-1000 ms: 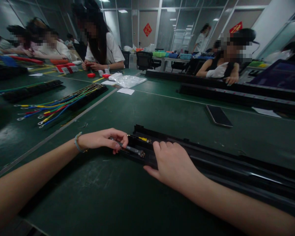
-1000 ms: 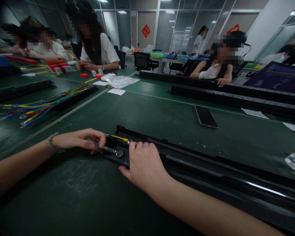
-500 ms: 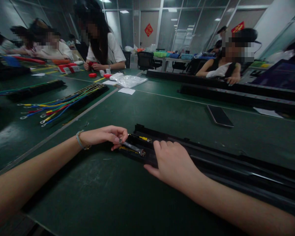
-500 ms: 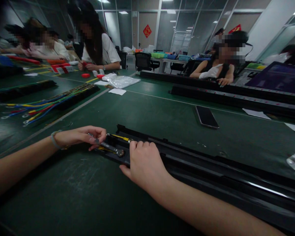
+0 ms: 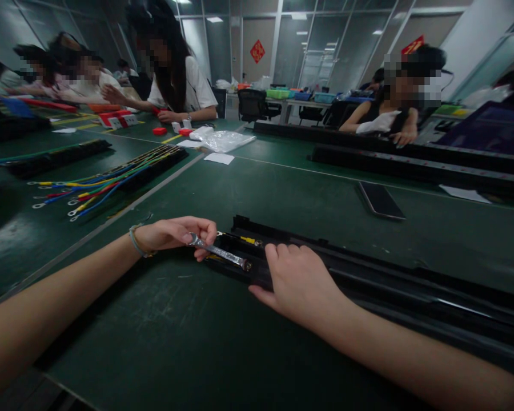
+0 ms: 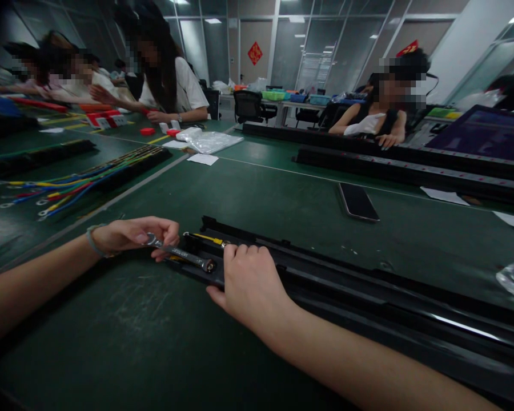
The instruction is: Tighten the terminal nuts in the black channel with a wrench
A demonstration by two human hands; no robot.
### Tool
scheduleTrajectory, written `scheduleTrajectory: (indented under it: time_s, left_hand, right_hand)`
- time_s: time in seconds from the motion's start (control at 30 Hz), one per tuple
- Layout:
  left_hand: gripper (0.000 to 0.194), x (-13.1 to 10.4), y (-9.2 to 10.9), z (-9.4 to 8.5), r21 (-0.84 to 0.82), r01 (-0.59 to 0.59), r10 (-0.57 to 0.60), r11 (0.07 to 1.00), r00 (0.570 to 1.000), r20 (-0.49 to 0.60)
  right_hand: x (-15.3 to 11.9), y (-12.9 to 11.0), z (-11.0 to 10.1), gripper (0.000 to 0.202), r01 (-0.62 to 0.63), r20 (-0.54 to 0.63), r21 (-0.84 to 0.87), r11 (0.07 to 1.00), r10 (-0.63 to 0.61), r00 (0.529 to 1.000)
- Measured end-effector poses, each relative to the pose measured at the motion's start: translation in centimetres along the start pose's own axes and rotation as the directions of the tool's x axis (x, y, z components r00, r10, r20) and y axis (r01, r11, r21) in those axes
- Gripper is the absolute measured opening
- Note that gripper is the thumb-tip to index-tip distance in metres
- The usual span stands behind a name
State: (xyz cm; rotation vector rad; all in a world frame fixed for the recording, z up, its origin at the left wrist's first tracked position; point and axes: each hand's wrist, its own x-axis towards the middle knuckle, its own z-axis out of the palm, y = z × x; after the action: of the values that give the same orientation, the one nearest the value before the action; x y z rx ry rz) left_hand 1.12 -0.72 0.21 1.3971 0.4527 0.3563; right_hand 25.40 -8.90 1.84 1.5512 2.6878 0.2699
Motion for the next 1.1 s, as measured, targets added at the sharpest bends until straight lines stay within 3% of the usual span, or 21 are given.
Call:
scheduleTrajectory:
  time_s: [1.1]
  left_hand:
    - [0.035,-0.25,-0.35,-0.54,-0.063,-0.018,0.02,0.998,0.999,0.033]
  right_hand:
    - [0.01,0.1,-0.01,0.046,0.002,-0.006,0.017,1.0,-0.002,1.0]
